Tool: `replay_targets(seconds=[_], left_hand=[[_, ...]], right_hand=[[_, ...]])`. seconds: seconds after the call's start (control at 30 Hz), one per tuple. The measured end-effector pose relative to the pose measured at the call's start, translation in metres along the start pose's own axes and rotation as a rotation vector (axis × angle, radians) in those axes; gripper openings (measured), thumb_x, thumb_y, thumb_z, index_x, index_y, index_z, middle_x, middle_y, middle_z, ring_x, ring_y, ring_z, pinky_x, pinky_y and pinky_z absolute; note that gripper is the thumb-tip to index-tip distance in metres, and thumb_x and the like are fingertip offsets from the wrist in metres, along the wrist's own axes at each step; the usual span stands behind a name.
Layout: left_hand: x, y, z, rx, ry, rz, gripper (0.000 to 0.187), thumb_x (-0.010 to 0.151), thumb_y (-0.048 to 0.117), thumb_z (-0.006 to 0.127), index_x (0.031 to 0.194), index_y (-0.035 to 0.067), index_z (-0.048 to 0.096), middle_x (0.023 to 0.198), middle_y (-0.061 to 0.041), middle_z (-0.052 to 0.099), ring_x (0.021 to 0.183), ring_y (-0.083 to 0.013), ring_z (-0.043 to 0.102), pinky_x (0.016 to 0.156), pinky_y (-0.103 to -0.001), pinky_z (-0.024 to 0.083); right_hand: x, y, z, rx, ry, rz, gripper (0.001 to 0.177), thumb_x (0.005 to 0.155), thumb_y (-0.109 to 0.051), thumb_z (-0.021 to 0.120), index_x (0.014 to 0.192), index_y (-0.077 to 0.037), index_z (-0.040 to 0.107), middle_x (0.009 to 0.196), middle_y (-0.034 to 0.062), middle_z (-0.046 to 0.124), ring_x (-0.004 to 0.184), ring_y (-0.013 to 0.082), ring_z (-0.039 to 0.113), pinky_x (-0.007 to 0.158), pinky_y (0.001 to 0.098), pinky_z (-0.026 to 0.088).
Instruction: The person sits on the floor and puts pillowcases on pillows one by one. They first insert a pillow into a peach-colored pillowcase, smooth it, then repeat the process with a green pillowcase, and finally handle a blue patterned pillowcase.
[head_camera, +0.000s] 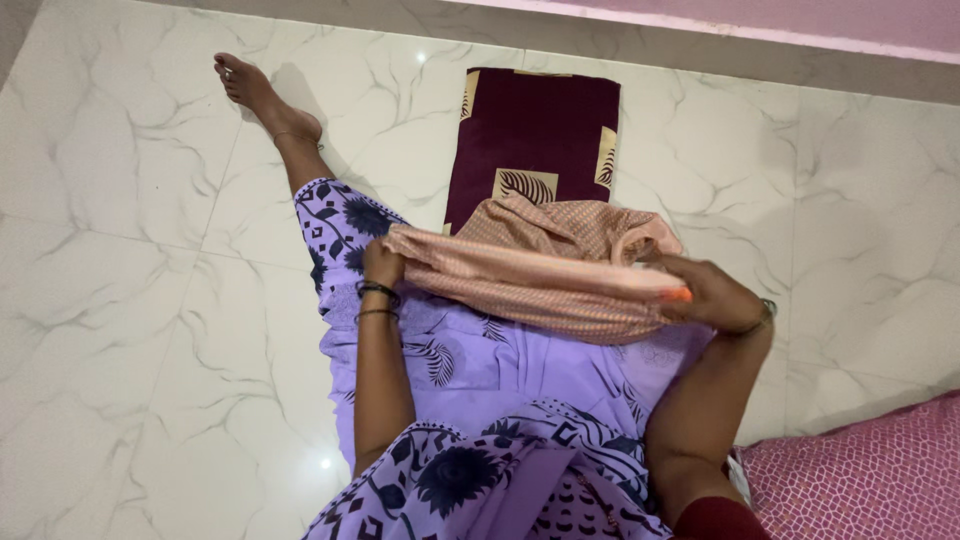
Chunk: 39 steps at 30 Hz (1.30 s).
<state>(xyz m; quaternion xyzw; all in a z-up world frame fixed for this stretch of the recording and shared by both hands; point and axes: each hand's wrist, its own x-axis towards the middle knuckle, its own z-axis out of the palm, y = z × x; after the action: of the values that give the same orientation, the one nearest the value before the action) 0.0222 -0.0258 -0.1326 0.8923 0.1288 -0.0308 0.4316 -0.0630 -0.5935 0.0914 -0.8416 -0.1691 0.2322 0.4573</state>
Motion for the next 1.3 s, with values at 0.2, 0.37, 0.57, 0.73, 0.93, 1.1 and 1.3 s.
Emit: replay_targets(seconds=[0.2,0.37,0.57,0.73,0.93,1.1,1.3], left_hand=[[0.048,0.141,-0.002,-1.346,-0.302,0.051,0.028,0.1,0.008,0.048,0.12,-0.001,0.066,0.114,-0.014,0.071,0.103,-0.0264,0.069,0.087,-0.042,0.061],[0.029,0.262,-0.083,-1.6,-0.196,0.721,0.04,0.112,0.026,0.049,0.146,0.004,0.045,0.138,-0.011,0.058,0.128,-0.0224,0.06,0.112,-0.038,0.053],[-0.026,0.265,-0.135,-1.38,0.153,0.839,0.023,0.106,0.011,0.05,0.128,0.006,0.05,0.12,-0.006,0.055,0.113,-0.0173,0.057,0.101,-0.032,0.051],[-0.037,0.189,-0.091,-1.187,0.295,0.538,0.017,0.101,-0.002,0.05,0.113,0.008,0.055,0.106,-0.002,0.053,0.1,-0.0131,0.055,0.091,-0.027,0.049],[-0.02,0.048,0.014,-0.993,0.116,0.007,0.032,0.092,-0.007,0.046,0.104,0.008,0.071,0.097,0.0,0.07,0.084,-0.0104,0.065,0.072,-0.023,0.055],[-0.024,0.004,0.045,-1.198,-0.041,-0.145,0.024,0.095,0.003,0.053,0.106,0.005,0.074,0.093,-0.004,0.071,0.08,-0.0143,0.061,0.071,-0.027,0.05],[-0.041,0.031,0.032,-0.249,0.153,0.171,0.031,0.073,0.008,0.086,0.098,0.001,0.067,0.089,-0.007,0.071,0.082,-0.0188,0.067,0.075,-0.032,0.054]], right_hand=[[0.089,0.054,-0.018,-0.473,1.04,0.0,0.013,0.1,-0.008,0.065,0.105,-0.003,0.076,0.098,0.0165,0.076,0.091,0.0275,0.074,0.084,0.0407,0.056],[0.067,-0.04,-0.051,0.094,1.628,-0.806,0.05,0.103,-0.048,0.057,0.108,0.002,0.062,0.106,0.0048,0.057,0.096,0.0185,0.057,0.088,0.0325,0.049],[0.031,-0.096,-0.038,0.323,1.498,-0.919,0.02,0.103,-0.023,0.057,0.101,-0.004,0.054,0.111,0.0022,0.052,0.101,0.015,0.053,0.095,0.0321,0.048],[0.035,-0.012,0.009,0.598,1.156,-0.497,0.015,0.103,-0.005,0.052,0.112,-0.003,0.063,0.115,0.0045,0.065,0.104,0.0128,0.06,0.099,0.0276,0.05],[0.09,0.136,0.048,0.966,0.835,-0.005,0.023,0.096,0.004,0.049,0.111,-0.002,0.066,0.1,0.0075,0.069,0.088,0.0152,0.067,0.08,0.0275,0.056],[0.112,0.161,0.064,0.594,0.818,0.139,0.021,0.086,-0.001,0.06,0.105,-0.001,0.069,0.095,0.0102,0.071,0.084,0.0195,0.068,0.075,0.0318,0.058],[0.101,0.126,0.064,-0.371,0.706,0.408,0.031,0.077,-0.018,0.083,0.102,-0.003,0.076,0.094,0.0165,0.073,0.087,0.0296,0.07,0.075,0.0397,0.055]])
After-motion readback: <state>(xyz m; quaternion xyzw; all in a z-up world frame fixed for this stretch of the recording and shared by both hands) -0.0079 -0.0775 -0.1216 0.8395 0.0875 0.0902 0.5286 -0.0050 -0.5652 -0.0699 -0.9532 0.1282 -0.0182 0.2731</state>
